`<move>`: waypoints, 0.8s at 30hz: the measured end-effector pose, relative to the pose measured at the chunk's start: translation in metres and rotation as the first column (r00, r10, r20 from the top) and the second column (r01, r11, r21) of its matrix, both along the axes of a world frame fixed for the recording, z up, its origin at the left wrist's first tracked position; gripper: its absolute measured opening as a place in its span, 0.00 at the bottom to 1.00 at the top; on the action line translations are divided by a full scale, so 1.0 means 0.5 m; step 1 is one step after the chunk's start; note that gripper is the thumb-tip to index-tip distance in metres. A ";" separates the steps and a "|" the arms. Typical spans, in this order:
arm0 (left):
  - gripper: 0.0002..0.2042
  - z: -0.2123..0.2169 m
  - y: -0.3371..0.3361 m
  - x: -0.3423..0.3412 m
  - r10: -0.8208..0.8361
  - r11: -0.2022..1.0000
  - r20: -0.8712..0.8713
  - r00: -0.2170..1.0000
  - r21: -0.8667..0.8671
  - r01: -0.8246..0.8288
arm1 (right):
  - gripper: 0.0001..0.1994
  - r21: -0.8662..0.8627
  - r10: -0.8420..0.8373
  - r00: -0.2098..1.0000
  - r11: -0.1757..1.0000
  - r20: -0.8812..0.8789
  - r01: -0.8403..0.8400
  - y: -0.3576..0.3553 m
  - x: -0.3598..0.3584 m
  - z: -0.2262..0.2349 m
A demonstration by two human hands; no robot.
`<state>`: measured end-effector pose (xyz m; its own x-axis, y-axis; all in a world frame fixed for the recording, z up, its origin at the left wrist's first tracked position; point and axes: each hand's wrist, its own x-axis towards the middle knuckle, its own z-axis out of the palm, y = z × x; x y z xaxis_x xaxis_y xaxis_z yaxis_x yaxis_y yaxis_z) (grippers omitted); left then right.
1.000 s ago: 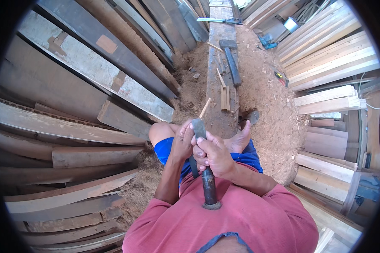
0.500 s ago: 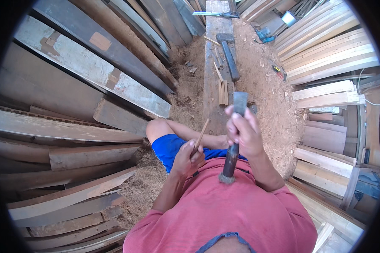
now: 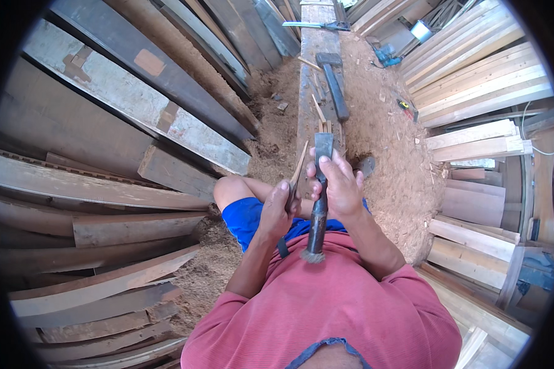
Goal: The person uses a chisel to shave and shape a small wooden piece by hand, turning the wood over and working on different sides.
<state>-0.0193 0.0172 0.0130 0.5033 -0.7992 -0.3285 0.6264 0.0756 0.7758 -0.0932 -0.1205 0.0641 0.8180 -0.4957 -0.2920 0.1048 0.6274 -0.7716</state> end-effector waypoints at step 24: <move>0.10 0.073 0.081 -0.009 -0.092 0.982 0.988 0.120 0.110 -0.155 | 0.08 0.163 0.014 0.975 0.985 0.220 -0.051 0.059 -0.093 0.091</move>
<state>-0.0236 0.0579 0.0496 0.5069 -0.7761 0.3752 -0.6971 -0.1130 0.7080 -0.1398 -0.0909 0.1095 0.8858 -0.4272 -0.1815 0.2359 0.7511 -0.6166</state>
